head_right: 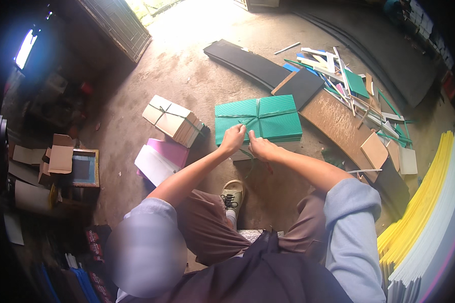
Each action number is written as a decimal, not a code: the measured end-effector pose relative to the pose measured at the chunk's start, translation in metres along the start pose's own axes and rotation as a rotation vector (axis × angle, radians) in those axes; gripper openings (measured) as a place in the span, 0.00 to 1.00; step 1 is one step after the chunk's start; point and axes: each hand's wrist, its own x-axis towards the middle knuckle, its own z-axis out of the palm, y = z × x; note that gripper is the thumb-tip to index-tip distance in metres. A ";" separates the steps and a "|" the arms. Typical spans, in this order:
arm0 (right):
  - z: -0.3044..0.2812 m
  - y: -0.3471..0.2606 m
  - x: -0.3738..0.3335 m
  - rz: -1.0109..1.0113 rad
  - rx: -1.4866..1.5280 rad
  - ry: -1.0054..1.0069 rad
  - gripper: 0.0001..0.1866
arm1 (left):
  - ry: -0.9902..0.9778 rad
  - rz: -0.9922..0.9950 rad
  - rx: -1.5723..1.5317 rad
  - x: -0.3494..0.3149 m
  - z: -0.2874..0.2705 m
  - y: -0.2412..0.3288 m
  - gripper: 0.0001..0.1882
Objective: The person assembles stacks of white paper sheets between green and black covers, then wraps and ties each stack with green plastic strapping. The person uses scissors to cut the strapping and secures the bundles with knots.
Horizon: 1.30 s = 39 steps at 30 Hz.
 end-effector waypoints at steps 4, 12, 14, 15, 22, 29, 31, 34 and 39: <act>-0.003 0.036 -0.013 -0.110 -0.046 0.135 0.15 | 0.007 0.042 -0.109 0.015 -0.005 0.022 0.18; -0.070 0.054 -0.101 0.064 0.483 0.190 0.21 | -0.431 -0.026 -0.306 0.030 0.014 0.073 0.13; -0.074 0.089 -0.134 0.068 0.677 0.260 0.31 | -0.444 0.129 -0.098 0.019 0.026 0.109 0.11; -0.077 0.103 -0.149 0.100 0.719 0.284 0.32 | -0.423 0.201 -0.130 0.020 0.036 0.115 0.10; -0.089 0.187 -0.224 0.209 0.795 0.642 0.37 | -0.368 0.482 -0.220 0.026 0.060 0.210 0.08; -0.109 0.259 -0.244 0.530 0.243 0.789 0.31 | -0.224 0.618 -0.287 0.033 0.102 0.277 0.08; -0.115 0.291 -0.251 0.615 0.239 0.831 0.29 | -0.151 0.672 -0.356 0.039 0.122 0.292 0.09; -0.107 0.305 -0.247 0.597 0.394 0.933 0.29 | -0.060 0.731 -0.342 0.060 0.143 0.285 0.08; -0.076 0.373 -0.257 0.709 0.528 1.080 0.29 | -0.127 0.600 -0.376 0.102 0.207 0.262 0.07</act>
